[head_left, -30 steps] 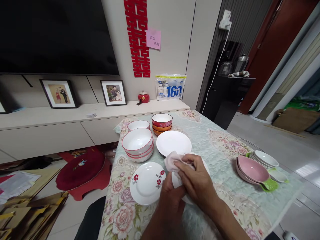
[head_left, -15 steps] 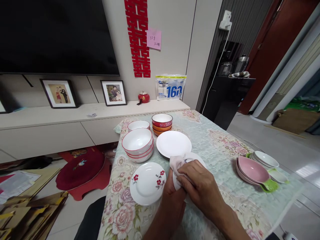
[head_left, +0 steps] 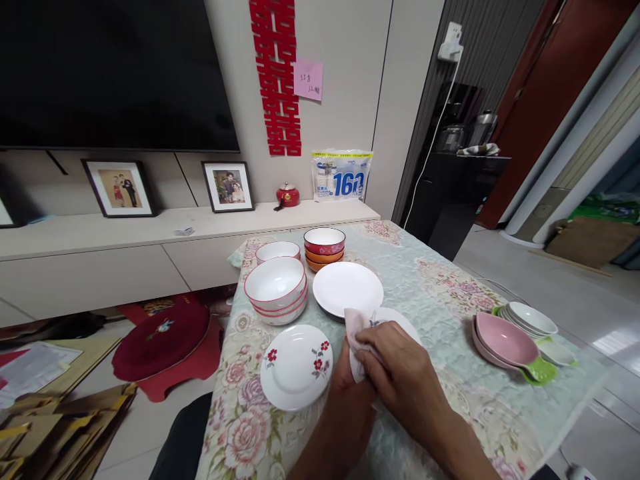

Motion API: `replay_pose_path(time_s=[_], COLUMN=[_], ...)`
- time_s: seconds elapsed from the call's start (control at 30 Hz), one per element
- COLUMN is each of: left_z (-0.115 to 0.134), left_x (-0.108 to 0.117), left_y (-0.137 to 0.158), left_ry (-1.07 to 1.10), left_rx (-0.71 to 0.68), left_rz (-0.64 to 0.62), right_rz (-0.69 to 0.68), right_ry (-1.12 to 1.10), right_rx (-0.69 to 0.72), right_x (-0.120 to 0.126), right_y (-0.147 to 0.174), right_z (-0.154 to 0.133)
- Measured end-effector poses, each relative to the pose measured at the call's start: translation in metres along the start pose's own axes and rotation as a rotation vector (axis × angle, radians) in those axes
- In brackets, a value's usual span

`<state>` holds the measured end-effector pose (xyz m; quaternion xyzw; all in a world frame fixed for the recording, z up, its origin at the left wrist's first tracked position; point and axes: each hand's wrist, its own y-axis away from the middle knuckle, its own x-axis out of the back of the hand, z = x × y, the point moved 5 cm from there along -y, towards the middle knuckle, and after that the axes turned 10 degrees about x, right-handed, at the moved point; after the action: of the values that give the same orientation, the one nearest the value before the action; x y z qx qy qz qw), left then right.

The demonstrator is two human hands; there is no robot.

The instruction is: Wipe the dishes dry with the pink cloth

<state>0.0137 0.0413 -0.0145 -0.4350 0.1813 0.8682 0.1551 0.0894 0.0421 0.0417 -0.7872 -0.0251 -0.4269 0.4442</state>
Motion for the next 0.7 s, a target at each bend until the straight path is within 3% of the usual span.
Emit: replay_pose_path(time_s=[0.07,0.17,0.33,0.43,0.6,0.7], left_z=[-0.007,-0.01,-0.004,-0.004,-0.004,-0.002], left_x=[-0.001,0.0,0.002,0.002,0.0,0.003], left_y=[0.0,0.0,0.001,0.0,0.0,0.001], left_ry=[0.004,0.013,0.018,0.013,0.009,-0.004], left_rx=[0.051,0.07,0.003,0.018,0.011,0.002], left_rz=[-0.02,-0.01,0.001,0.024,0.022,0.055], right_rz=[0.094,0.19,0.198,0.195,0.08,0.033], right_ry=[0.071,0.259,0.457,0.397,0.028,0.005], right_rx=[0.034,-0.031,-0.139,-0.12,0.013,0.056], right_x=[0.007,0.017,0.021,0.014,0.0,0.003], right_y=[-0.001,0.004,0.013,0.01,0.0,-0.001], right_z=[0.003,0.023,0.046,0.034,0.005,0.007])
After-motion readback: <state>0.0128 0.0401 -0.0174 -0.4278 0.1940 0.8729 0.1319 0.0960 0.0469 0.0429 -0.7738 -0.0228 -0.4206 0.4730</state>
